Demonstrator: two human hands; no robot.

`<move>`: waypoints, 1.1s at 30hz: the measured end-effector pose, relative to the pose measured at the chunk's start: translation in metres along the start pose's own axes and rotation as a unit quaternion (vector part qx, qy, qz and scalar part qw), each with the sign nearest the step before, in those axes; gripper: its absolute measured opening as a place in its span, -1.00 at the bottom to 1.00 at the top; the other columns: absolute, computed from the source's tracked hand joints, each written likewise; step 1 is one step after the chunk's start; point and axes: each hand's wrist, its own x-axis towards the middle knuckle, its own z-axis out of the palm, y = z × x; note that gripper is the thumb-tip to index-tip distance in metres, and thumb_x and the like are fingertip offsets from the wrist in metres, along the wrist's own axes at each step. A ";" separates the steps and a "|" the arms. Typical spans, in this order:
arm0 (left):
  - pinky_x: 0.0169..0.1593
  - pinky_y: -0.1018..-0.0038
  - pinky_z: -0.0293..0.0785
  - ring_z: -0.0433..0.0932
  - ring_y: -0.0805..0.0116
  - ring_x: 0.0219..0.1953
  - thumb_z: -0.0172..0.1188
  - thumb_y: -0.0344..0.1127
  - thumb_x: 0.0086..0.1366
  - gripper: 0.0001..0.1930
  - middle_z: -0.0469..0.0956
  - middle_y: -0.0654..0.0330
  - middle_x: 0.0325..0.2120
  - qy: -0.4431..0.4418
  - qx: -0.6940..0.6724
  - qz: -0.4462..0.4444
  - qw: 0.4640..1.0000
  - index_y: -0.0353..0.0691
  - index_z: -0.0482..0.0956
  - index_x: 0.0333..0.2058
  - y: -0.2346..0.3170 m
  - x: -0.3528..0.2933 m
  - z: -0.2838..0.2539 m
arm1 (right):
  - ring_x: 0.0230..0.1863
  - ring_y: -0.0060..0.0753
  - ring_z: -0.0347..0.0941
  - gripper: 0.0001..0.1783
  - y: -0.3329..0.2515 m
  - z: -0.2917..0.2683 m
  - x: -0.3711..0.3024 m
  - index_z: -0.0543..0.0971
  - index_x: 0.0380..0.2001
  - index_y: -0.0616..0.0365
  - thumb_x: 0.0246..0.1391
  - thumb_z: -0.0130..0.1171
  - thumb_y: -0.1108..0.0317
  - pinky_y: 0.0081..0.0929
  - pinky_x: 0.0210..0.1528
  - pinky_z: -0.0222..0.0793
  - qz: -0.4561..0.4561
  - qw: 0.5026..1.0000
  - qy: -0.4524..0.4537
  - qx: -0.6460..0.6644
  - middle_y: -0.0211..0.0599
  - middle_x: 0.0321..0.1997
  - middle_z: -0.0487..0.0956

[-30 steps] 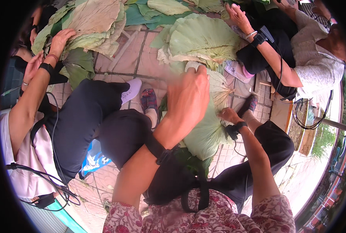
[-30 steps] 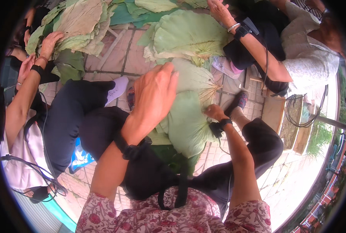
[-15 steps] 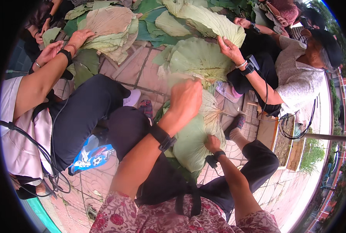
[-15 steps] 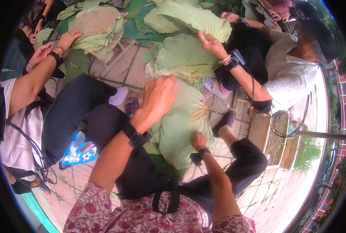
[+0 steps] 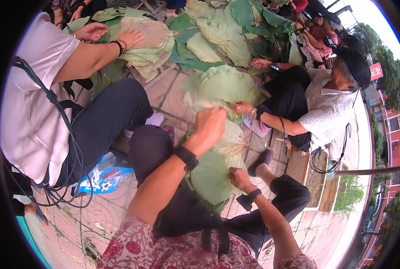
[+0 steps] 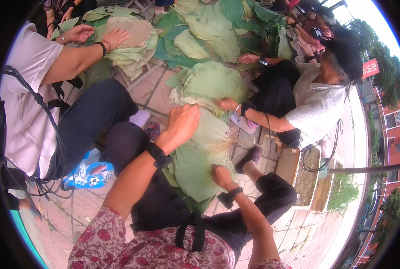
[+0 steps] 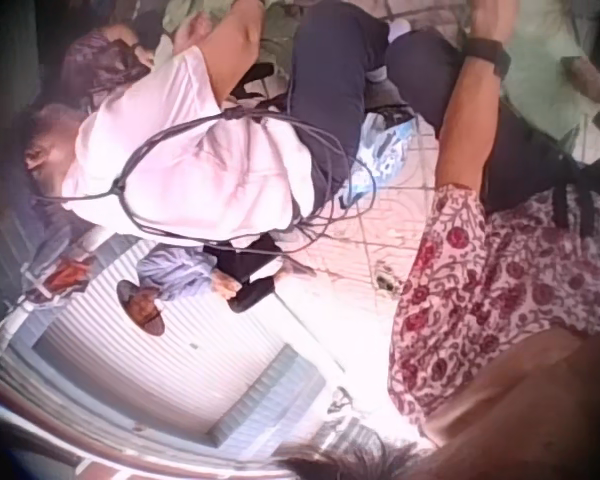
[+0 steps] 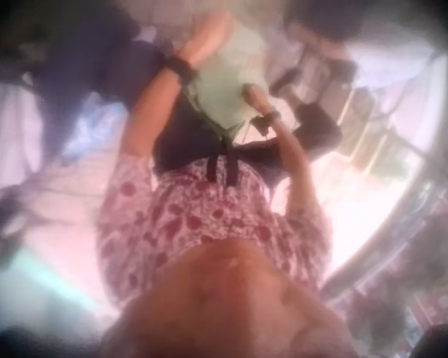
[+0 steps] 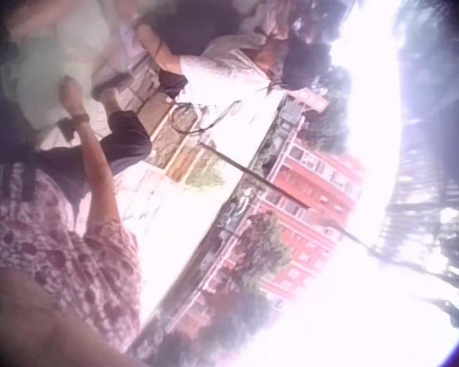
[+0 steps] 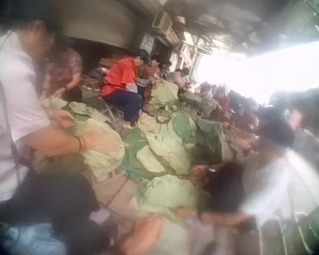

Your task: The person sits on a low stool and sorts large green leaves by hand, separating them into piles. They repeatedly pick up leaves, inspect them, and place them into organized stacks on the ground.

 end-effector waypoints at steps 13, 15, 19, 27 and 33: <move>-0.36 0.16 0.43 0.57 0.02 -0.43 0.17 -0.44 0.08 -0.88 0.53 0.01 -0.53 0.026 0.000 0.019 0.999 -0.33 0.51 -0.38 0.013 -0.002 -0.010 | -0.46 -0.64 0.48 -0.84 -0.004 -0.174 0.170 0.55 -0.32 0.21 0.22 0.11 0.33 -0.63 -0.35 0.42 0.012 0.912 0.161 0.377 -0.43 -0.45 0.56; -0.36 0.19 0.42 0.57 0.04 -0.42 0.20 -0.44 0.05 -0.83 0.53 0.02 -0.52 0.003 0.002 0.013 1.000 -0.33 0.51 -0.34 0.016 0.002 -0.010 | -0.45 -0.60 0.52 -0.88 0.001 -0.199 0.198 0.54 -0.35 0.19 0.21 0.11 0.38 -0.63 -0.35 0.46 -0.039 0.871 0.206 0.444 -0.43 -0.46 0.56; -0.35 0.25 0.42 0.59 0.12 -0.40 0.25 -0.48 -0.02 -0.79 0.55 0.05 -0.48 -0.039 0.048 0.005 0.998 -0.30 0.52 -0.34 0.028 0.005 -0.013 | -0.47 -0.41 0.55 -0.90 0.027 -0.210 0.256 0.48 -0.43 0.24 0.18 0.10 0.48 -0.56 -0.43 0.50 0.095 0.774 0.266 0.567 -0.15 -0.46 0.59; -0.27 0.16 0.47 0.59 -0.03 -0.37 0.11 -0.54 0.04 -0.83 0.54 -0.09 -0.45 -0.127 0.045 -0.016 0.991 -0.41 0.50 -0.33 0.024 0.022 0.000 | -0.32 -0.29 0.64 -0.83 0.111 -0.142 0.333 0.51 -0.19 0.36 0.20 0.02 0.51 -0.36 -0.40 0.63 0.316 0.738 0.236 0.547 0.01 -0.27 0.63; -0.20 0.14 0.45 0.58 -0.01 -0.34 0.11 -0.41 0.23 -0.88 0.53 -0.06 -0.44 -0.141 0.068 -0.042 0.987 -0.37 0.49 -0.32 0.015 0.022 0.009 | -0.21 -0.19 0.60 -0.70 0.103 -0.100 0.328 0.51 -0.14 0.30 0.09 0.10 0.34 -0.28 -0.25 0.55 0.309 0.777 0.203 0.510 -0.01 -0.20 0.63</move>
